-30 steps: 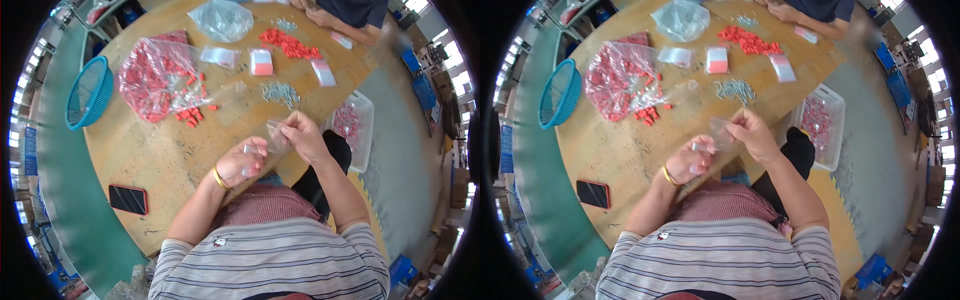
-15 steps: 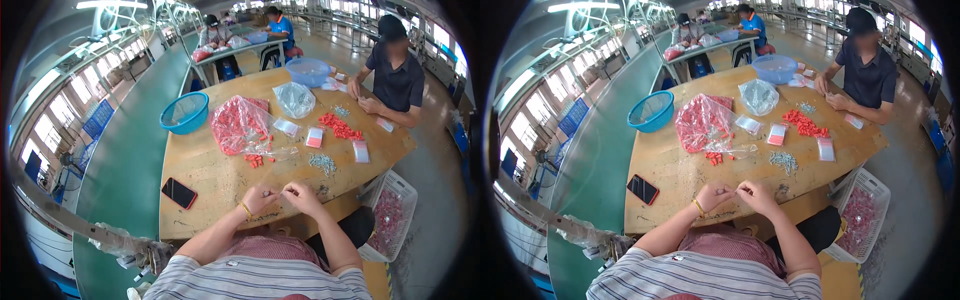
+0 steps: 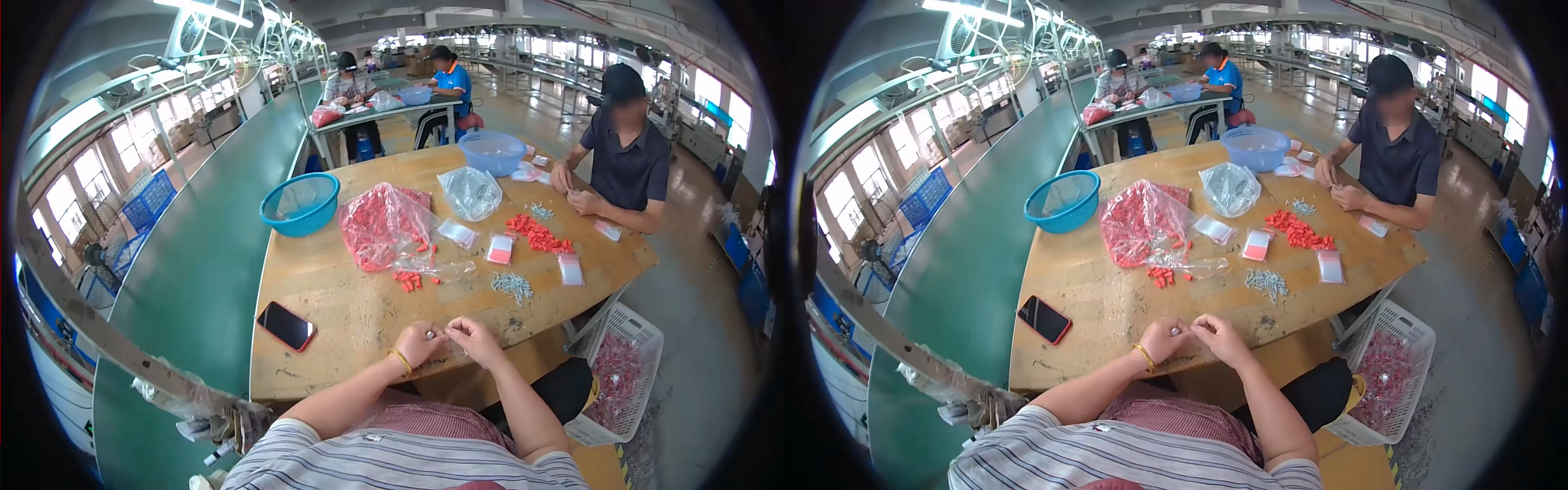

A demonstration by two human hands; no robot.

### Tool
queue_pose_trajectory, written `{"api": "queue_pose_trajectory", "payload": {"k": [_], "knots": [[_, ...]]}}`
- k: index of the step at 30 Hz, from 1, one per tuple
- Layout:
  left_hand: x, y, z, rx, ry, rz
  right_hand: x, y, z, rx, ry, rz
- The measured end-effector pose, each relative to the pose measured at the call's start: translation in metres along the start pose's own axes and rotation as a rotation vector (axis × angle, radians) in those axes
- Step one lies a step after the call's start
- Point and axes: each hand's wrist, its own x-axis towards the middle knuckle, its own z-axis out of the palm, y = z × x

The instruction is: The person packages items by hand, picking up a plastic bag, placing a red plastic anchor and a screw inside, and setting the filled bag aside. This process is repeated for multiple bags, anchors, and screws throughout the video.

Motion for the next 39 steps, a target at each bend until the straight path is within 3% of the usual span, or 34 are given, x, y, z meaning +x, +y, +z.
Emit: {"api": "queue_pose_trajectory", "payload": {"k": [4, 7, 10, 12, 16, 25, 31, 34, 39], "knots": [[0.016, -0.024, -0.002, 0.021, 0.068, 0.100, 0.019, 0.015, 0.012, 0.025, 0.033, 0.027], [0.027, -0.031, -0.015, 0.006, 0.064, 0.070, 0.033, 0.016, 0.019, -0.061, 0.163, -0.030], [0.035, -0.035, -0.025, -0.024, 0.070, 0.036, 0.037, -0.002, 0.032, -0.350, 0.385, -0.276], [0.039, -0.039, -0.028, -0.027, 0.045, 0.073, 0.035, -0.019, 0.035, -0.510, 0.379, -0.364], [0.036, -0.047, -0.030, 0.003, -0.026, 0.204, 0.042, -0.014, 0.044, -0.549, 0.322, -0.263], [0.032, -0.058, -0.025, 0.009, 0.040, 0.343, 0.044, -0.014, 0.041, -0.584, 0.145, -0.278], [0.035, -0.050, -0.036, -0.160, -0.114, 0.125, 0.038, -0.017, 0.036, -0.498, 0.175, -0.290], [0.036, -0.043, -0.046, -0.175, -0.191, 0.091, 0.037, -0.016, 0.038, -0.535, 0.206, -0.318], [0.039, -0.051, -0.045, -0.217, -0.139, 0.183, 0.041, -0.027, 0.041, -0.583, 0.209, -0.326]]}}
